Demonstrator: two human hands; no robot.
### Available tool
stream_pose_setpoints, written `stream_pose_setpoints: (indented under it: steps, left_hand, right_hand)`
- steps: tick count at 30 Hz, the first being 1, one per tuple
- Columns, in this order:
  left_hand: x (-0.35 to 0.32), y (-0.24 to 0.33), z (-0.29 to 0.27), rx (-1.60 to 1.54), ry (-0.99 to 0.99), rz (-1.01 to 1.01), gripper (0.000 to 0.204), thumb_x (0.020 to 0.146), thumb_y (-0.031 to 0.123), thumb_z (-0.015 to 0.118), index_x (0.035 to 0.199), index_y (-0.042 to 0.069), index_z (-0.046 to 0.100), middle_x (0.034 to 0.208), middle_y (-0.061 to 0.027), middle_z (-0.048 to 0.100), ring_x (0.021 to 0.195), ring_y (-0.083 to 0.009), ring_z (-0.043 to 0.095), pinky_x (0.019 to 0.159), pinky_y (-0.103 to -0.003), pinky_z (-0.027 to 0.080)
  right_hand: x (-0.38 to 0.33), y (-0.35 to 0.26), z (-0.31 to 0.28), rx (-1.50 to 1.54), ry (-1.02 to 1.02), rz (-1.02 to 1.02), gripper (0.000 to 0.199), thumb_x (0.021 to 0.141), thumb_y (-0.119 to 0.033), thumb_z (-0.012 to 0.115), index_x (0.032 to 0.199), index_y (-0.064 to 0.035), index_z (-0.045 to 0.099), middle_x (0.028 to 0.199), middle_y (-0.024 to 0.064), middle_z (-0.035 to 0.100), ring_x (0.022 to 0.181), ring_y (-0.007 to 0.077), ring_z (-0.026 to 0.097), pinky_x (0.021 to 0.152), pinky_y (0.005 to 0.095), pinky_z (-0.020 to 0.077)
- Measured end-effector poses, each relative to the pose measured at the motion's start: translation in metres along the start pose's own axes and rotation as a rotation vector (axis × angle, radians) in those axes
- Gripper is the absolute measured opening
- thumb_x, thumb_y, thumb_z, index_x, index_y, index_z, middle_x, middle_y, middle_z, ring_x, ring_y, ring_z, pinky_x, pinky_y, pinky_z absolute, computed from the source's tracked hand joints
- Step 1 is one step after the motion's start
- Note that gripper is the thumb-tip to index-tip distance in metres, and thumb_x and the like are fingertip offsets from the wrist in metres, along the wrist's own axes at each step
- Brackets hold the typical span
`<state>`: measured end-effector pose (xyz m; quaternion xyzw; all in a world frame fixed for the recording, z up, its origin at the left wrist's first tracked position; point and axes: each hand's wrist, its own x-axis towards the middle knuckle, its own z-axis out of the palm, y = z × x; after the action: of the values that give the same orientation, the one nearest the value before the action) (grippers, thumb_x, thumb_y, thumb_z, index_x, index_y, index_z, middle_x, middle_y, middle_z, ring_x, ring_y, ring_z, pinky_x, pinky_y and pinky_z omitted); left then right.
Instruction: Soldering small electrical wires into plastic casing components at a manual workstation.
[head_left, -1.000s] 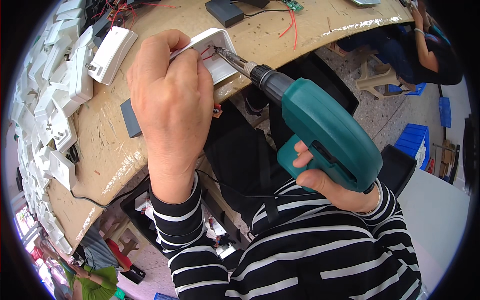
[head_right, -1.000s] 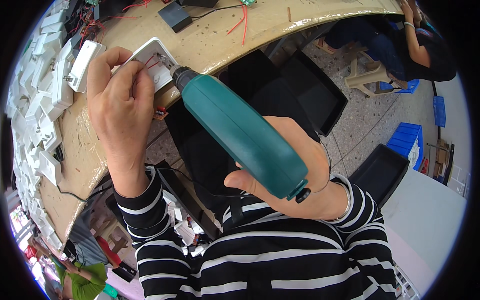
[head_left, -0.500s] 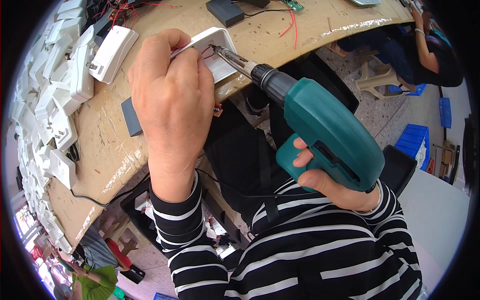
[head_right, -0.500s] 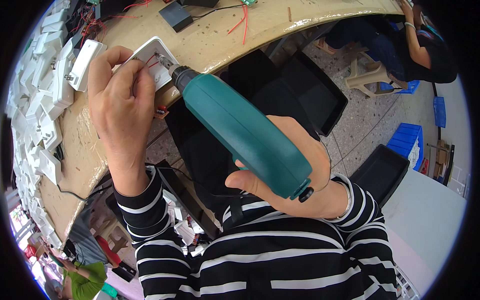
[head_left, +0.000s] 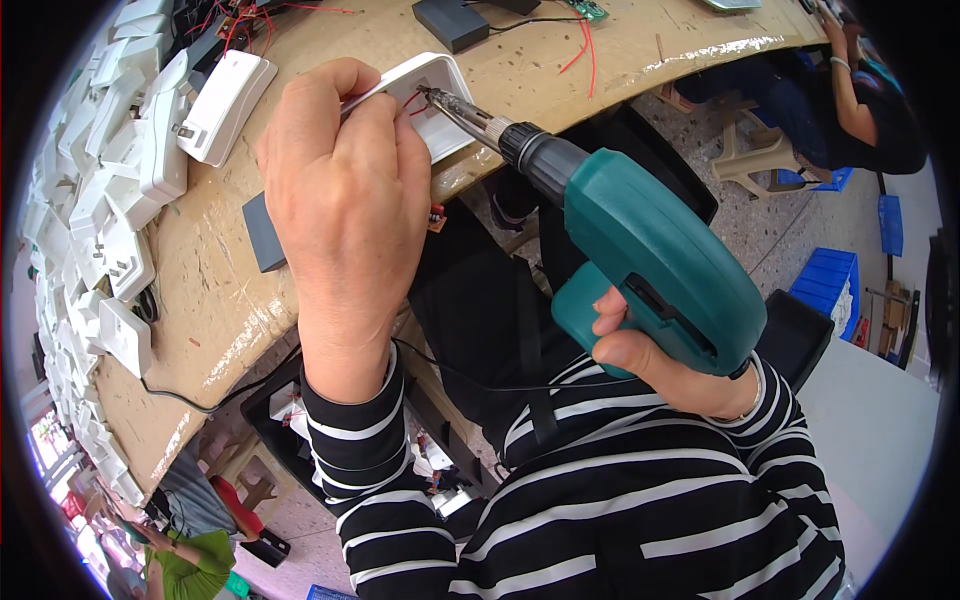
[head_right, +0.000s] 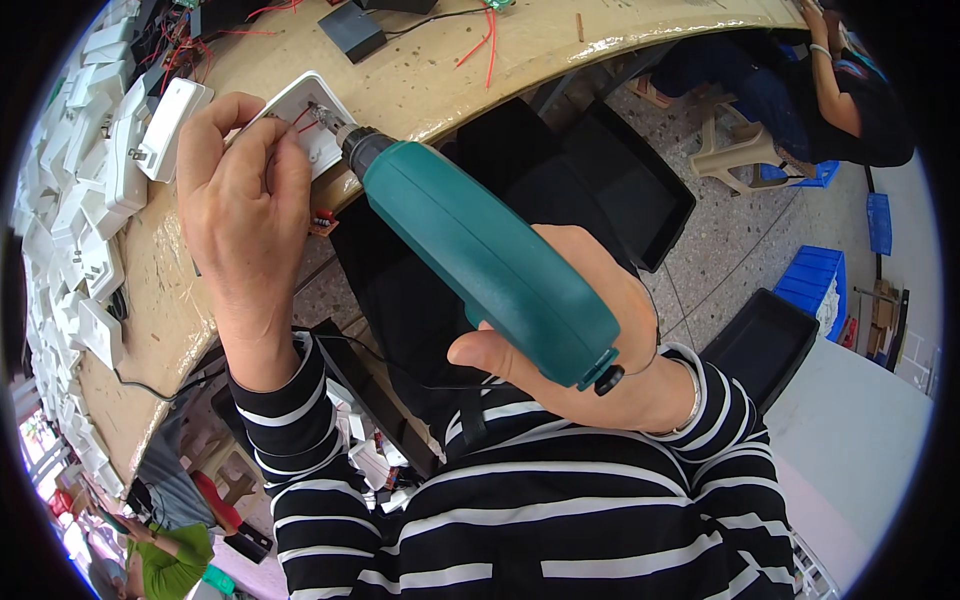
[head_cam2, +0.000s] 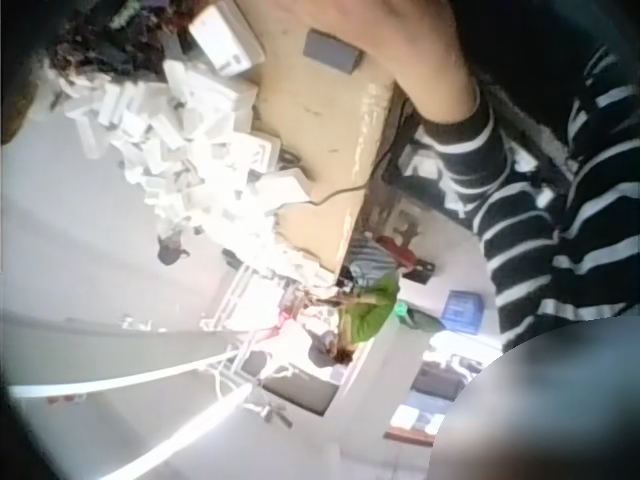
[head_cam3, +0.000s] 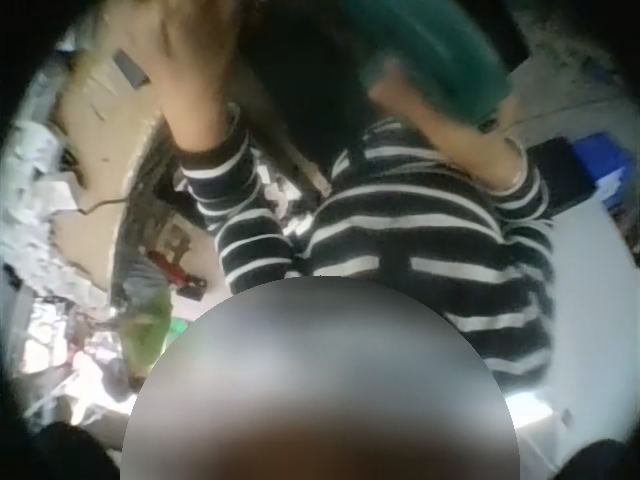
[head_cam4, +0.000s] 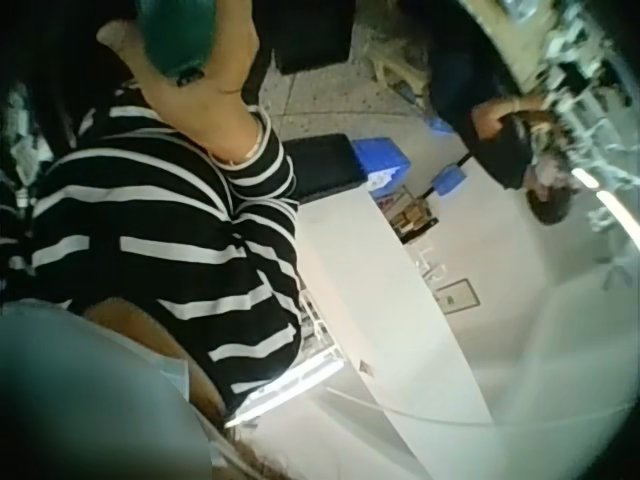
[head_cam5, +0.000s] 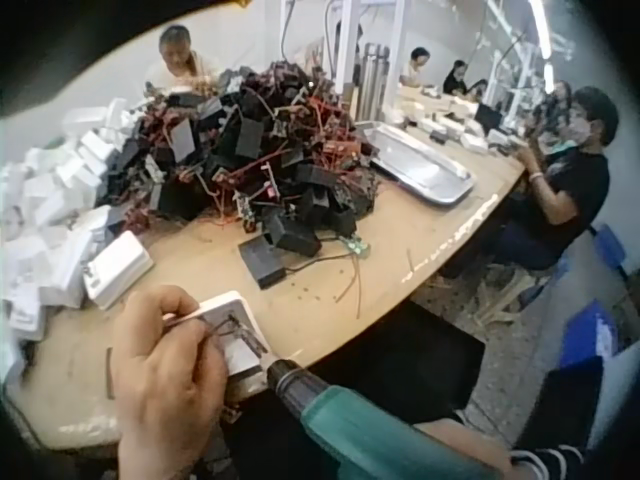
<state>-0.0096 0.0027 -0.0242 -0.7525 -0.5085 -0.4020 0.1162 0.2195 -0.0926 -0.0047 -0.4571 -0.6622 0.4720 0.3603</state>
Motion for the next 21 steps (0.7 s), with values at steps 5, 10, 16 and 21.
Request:
stream_pose_setpoints:
  steps: [5,10,16,21]
  left_hand:
    - [-0.0015,-0.0001,0.0007,-0.006,0.008,-0.011,0.011,0.071,-0.002,0.066,0.082,-0.002,0.064,0.095,-0.0089,0.06,0.086,-0.0251,0.059,0.08,-0.036,0.044]
    - [-0.0011,-0.0006,0.0004,-0.005,0.0,-0.009,0.01,0.071,-0.001,0.066,0.082,-0.002,0.064,0.096,-0.0092,0.06,0.086,-0.0254,0.059,0.08,-0.036,0.045]
    - [-0.0013,-0.0006,0.0008,-0.004,0.004,-0.004,0.009,0.072,-0.001,0.065,0.081,-0.002,0.064,0.096,-0.0095,0.06,0.086,-0.0255,0.059,0.08,-0.036,0.044]
    - [-0.0015,-0.0007,0.0011,-0.002,0.011,-0.001,0.01,0.073,-0.001,0.066,0.082,-0.002,0.064,0.096,-0.0091,0.06,0.086,-0.0252,0.059,0.08,-0.036,0.044]
  right_hand:
    - [-0.0013,0.0037,0.0002,-0.037,-0.001,-0.021,0.052,0.077,-0.013,0.081,0.119,0.0054,0.055,0.098,0.0082,0.06,0.072,0.0108,0.062,0.061,0.0218,0.0502]
    - [-0.0048,0.0057,0.0003,-0.061,0.014,-0.037,0.05,0.076,-0.014,0.082,0.116,0.0039,0.057,0.101,0.0093,0.06,0.074,0.0125,0.063,0.062,0.0223,0.0505]
    - [-0.0067,0.0046,0.0004,-0.06,0.015,-0.054,0.046,0.076,-0.015,0.082,0.112,0.0026,0.059,0.101,0.0098,0.06,0.077,0.0142,0.064,0.064,0.0229,0.051]
    - [-0.0093,0.0036,0.0011,-0.032,0.032,-0.019,0.043,0.076,-0.016,0.082,0.109,0.0016,0.061,0.104,0.0106,0.06,0.081,0.0164,0.064,0.066,0.0235,0.0516]
